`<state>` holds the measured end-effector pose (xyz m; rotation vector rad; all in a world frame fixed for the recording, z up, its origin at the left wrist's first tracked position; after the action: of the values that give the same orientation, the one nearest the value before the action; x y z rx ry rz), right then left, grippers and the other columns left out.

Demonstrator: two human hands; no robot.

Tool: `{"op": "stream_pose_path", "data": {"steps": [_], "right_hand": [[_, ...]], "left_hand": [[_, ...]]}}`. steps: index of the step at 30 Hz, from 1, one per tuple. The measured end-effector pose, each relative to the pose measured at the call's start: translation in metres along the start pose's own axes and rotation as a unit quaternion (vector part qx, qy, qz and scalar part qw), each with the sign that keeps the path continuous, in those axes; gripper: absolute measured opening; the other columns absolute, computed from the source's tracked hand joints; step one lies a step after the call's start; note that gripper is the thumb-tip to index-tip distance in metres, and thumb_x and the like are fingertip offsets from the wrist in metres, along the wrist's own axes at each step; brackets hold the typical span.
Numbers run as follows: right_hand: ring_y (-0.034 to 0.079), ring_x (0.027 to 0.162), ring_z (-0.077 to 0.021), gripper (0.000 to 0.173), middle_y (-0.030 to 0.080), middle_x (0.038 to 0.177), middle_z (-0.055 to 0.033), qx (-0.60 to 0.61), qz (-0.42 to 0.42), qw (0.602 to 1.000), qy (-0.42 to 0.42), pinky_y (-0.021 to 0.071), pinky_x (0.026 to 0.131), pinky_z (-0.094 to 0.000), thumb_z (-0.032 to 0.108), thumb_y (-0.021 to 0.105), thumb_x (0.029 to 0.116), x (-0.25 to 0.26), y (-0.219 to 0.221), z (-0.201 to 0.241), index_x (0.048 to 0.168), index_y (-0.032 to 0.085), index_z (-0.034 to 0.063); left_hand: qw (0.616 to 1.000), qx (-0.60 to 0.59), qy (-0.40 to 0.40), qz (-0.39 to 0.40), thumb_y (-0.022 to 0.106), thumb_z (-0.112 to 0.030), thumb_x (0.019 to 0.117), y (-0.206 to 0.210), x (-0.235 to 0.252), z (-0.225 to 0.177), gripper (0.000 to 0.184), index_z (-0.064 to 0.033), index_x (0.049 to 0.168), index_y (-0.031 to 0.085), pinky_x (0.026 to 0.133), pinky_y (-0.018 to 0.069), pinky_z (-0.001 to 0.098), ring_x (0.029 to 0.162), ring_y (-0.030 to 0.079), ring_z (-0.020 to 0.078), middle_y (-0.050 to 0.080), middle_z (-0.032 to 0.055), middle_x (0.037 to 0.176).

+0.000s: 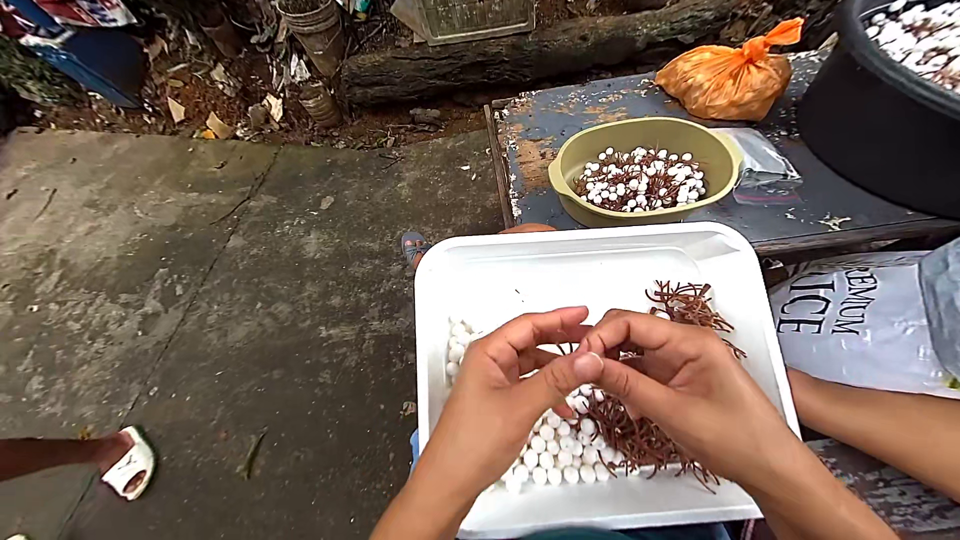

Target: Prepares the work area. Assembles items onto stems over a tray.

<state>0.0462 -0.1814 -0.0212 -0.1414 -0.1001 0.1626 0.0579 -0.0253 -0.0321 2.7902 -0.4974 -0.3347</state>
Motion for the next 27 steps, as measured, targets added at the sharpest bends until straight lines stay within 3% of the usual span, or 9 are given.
{"op": "stream_pose_path", "data": {"steps": [1,2,7,10,13,18,21,23,27], "right_hand": [[0.059,0.061,0.0004,0.008,0.066,0.083,0.0071,0.022,-0.008,1.000,0.002,0.0494,0.053,-0.0123,0.028,0.071,0.0952,0.000,0.002,-0.002,0.093,0.071,0.0202],[0.058,0.062,0.0001,0.008,0.065,0.083,0.0062,0.047,-0.015,0.999,0.006,0.0500,0.054,-0.0127,0.027,0.071,0.0957,0.000,0.005,-0.004,0.093,0.071,0.0194],[0.063,0.064,-0.0033,0.007,0.069,0.086,-0.0012,0.150,-0.049,0.987,0.031,0.0540,0.057,-0.0157,0.014,0.065,0.0990,-0.001,0.012,-0.010,0.098,0.071,0.0104],[0.065,0.067,-0.0042,0.006,0.071,0.086,-0.0002,0.089,-0.091,0.992,-0.017,0.0559,0.058,-0.0166,0.011,0.067,0.0959,-0.001,0.010,-0.009,0.096,0.073,0.0103],[0.066,0.073,-0.0047,0.004,0.068,0.089,0.0027,-0.003,-0.120,0.989,-0.081,0.0578,0.061,-0.0167,0.016,0.072,0.0931,-0.001,0.001,-0.003,0.093,0.075,0.0135],[0.066,0.065,-0.0023,0.007,0.071,0.082,0.0076,-0.065,-0.167,0.983,-0.046,0.0573,0.058,-0.0166,0.015,0.066,0.0943,0.000,-0.036,0.004,0.095,0.073,0.0165],[0.062,0.062,0.0056,0.017,0.066,0.074,0.0115,-0.267,-0.140,0.953,-0.023,0.0513,0.053,-0.0107,0.027,0.064,0.0987,0.007,-0.057,0.001,0.088,0.071,0.0164],[0.053,0.058,0.0037,0.021,0.061,0.073,0.0090,-0.364,-0.133,0.922,-0.025,0.0415,0.051,-0.0134,0.029,0.065,0.0989,0.010,-0.065,0.001,0.088,0.074,0.0149],[0.055,0.065,-0.0117,0.013,0.063,0.086,-0.0054,-0.470,-0.132,0.872,-0.035,0.0461,0.057,-0.0267,0.013,0.066,0.0990,0.012,-0.095,0.017,0.104,0.075,0.0050]], "left_hand": [[1.000,-0.004,0.001,-0.014,0.070,-0.014,0.0954,-0.001,0.000,-0.001,0.020,-0.0049,0.114,0.073,0.065,0.0582,0.0209,0.075,0.069,0.0084,0.074,0.0064,0.097],[1.000,-0.013,0.000,-0.022,0.068,-0.010,0.0962,-0.002,0.000,-0.001,0.011,-0.0042,0.103,0.074,0.065,0.0587,0.0209,0.074,0.070,0.0081,0.073,0.0071,0.092],[0.998,-0.044,-0.007,-0.053,0.068,0.002,0.0894,-0.007,0.003,0.001,0.007,-0.0048,0.090,0.069,0.066,0.0596,0.0215,0.074,0.071,0.0093,0.074,0.0088,0.093],[0.997,0.015,-0.013,-0.075,0.067,0.001,0.0900,-0.006,0.002,-0.001,0.006,-0.0037,0.092,0.066,0.067,0.0598,0.0225,0.072,0.069,0.0094,0.070,0.0055,0.085],[0.996,0.064,-0.017,-0.067,0.066,-0.006,0.0935,-0.003,0.003,-0.002,0.007,-0.0031,0.097,0.072,0.068,0.0603,0.0227,0.071,0.069,0.0083,0.070,0.0022,0.081],[0.988,0.125,0.017,-0.093,0.066,-0.009,0.0928,-0.001,0.000,-0.004,0.007,-0.0090,0.088,0.071,0.064,0.0587,0.0198,0.067,0.067,0.0055,0.069,-0.0007,0.076],[0.984,0.144,0.033,-0.100,0.067,-0.009,0.0918,-0.005,-0.002,-0.004,0.006,-0.0100,0.088,0.072,0.063,0.0570,0.0197,0.067,0.066,0.0072,0.069,0.0002,0.078],[0.981,0.159,0.054,-0.097,0.068,-0.013,0.0919,-0.009,-0.003,-0.005,0.006,-0.0121,0.091,0.074,0.063,0.0568,0.0194,0.068,0.066,0.0074,0.069,-0.0007,0.080],[0.977,0.165,0.091,-0.102,0.068,-0.015,0.0930,-0.013,0.000,0.001,0.007,-0.0135,0.092,0.074,0.063,0.0592,0.0204,0.068,0.068,0.0075,0.071,-0.0022,0.081]]}}
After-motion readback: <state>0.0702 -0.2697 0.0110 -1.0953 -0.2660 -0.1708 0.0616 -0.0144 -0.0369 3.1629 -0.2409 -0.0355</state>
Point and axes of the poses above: each hand's wrist, its own x-axis towards the middle knuckle, its own y-axis out of the palm, z = x × y, the point moved 6 cm from there along x, towards the middle knuckle
